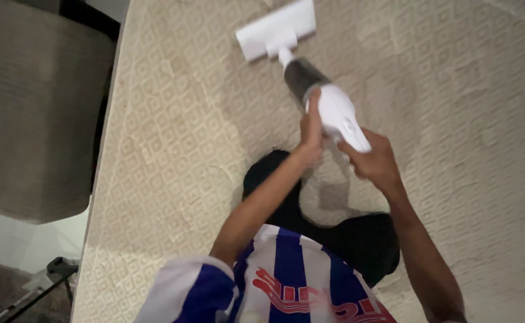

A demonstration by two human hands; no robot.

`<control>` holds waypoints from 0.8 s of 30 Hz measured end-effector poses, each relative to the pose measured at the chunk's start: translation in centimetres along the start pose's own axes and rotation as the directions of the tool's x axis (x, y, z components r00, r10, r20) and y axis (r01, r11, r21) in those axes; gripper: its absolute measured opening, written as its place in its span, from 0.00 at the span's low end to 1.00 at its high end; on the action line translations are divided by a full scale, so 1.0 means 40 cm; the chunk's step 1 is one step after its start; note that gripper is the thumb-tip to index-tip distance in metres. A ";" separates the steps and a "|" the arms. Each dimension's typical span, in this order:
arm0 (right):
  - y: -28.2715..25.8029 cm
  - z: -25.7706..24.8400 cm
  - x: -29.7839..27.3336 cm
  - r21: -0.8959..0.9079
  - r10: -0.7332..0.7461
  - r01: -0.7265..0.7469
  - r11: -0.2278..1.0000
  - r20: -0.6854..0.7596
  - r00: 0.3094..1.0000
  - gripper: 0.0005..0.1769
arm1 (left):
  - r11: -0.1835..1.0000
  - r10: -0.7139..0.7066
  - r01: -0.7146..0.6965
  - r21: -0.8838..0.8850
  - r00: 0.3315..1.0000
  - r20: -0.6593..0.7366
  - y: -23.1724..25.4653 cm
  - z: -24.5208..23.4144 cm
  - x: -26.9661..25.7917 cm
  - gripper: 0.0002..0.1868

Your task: The person vacuums a mattress on the floor by moving a handheld cordless vacuum cleaner over the surface to remove white powder.

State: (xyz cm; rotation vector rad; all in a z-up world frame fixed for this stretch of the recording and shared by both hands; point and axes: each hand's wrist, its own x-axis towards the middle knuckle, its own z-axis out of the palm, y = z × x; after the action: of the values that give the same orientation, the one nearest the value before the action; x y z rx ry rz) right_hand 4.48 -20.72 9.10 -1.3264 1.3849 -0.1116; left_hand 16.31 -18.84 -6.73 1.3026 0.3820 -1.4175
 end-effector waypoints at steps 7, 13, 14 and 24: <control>0.029 -0.039 -0.185 -0.180 0.122 -0.118 0.976 0.013 0.992 0.21 | 0.996 -0.039 0.046 -0.076 0.995 0.089 -0.104 -0.048 -0.222 0.45; 0.090 0.013 -0.230 -0.176 -0.058 0.068 0.982 0.062 0.996 0.24 | 0.998 0.019 -0.013 -0.068 0.996 0.091 -0.123 -0.127 -0.281 0.43; 0.093 0.034 -0.222 -0.177 -0.020 0.029 0.984 0.048 0.999 0.24 | 0.997 0.020 -0.014 -0.080 0.997 0.073 -0.117 -0.140 -0.269 0.43; -0.092 0.182 -0.002 -0.179 -0.401 0.415 0.892 0.110 0.910 0.20 | 0.945 0.245 -0.223 -0.241 0.967 0.064 0.119 -0.177 -0.006 0.43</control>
State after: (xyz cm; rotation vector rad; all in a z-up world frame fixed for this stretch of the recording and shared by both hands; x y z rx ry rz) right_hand 12.06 -17.65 9.28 -1.7632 1.0596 -0.2111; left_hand 23.70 -14.56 -6.94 1.0503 0.3084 -1.1898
